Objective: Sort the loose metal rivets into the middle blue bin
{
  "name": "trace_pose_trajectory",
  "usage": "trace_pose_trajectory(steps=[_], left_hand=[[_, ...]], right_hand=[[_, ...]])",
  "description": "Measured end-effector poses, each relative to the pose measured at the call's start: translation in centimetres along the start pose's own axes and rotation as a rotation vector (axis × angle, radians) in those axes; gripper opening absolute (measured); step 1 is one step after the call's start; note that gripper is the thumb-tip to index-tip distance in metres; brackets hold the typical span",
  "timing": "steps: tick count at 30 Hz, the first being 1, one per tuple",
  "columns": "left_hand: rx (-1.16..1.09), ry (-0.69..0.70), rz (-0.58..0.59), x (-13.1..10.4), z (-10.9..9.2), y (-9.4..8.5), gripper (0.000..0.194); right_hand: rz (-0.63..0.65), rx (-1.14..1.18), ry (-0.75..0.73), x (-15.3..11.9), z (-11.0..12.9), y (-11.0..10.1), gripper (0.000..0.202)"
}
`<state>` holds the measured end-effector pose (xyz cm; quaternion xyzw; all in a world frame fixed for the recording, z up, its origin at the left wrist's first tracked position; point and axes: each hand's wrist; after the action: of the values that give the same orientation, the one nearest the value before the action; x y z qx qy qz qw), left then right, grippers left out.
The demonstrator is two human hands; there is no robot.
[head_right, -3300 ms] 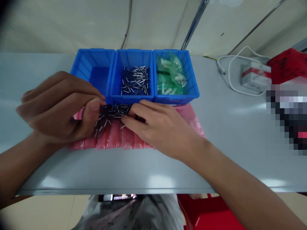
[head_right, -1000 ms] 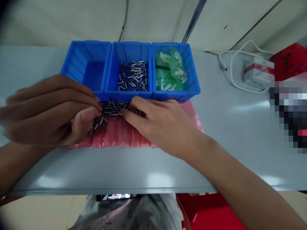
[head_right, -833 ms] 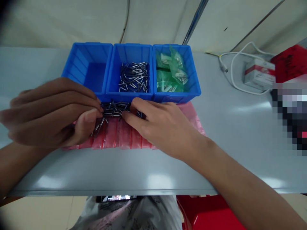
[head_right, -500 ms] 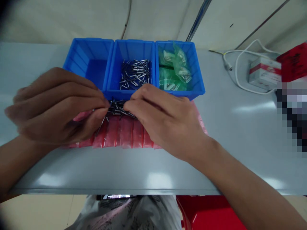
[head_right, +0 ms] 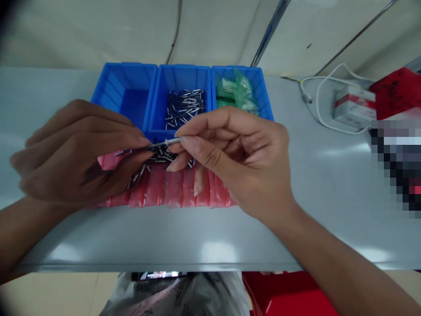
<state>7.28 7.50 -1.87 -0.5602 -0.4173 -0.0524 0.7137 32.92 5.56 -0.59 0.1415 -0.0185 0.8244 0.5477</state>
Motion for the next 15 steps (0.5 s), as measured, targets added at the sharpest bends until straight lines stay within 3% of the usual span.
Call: trace_pose_trajectory(steps=[4, 9, 11, 13, 15], left_hand=[[-0.009, 0.140, -0.062, 0.0, 0.9, 0.2, 0.008], [-0.039, 0.118, -0.062, 0.1, 1.3, 0.3, 0.014], [-0.041, 0.158, -0.068, 0.0, 1.4, 0.4, 0.006], [-0.047, 0.196, -0.082, -0.3, 1.6, 0.6, 0.013], [-0.095, 0.121, -0.104, -0.7, 1.9, 0.8, 0.024]], right_hand=[[0.005, -0.042, 0.011, -0.2, 0.1, 0.3, 0.014], [-0.001, -0.055, 0.019, -0.4, 0.2, 0.6, 0.014], [0.011, -0.074, 0.034, -0.4, 0.2, 0.6, 0.014], [-0.006, -0.083, 0.043, -0.4, 0.1, 0.6, 0.014], [-0.060, -0.064, 0.016, -0.1, 0.0, 0.5, 0.014]])
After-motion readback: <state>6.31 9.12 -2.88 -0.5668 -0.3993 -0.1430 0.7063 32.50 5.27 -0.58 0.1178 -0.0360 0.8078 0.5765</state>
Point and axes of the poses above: each hand's wrist, its own x-axis towards the middle knuckle, its own y-axis out of the palm, z = x × y, and after that the axes turned 7 degrees about z, right-handed
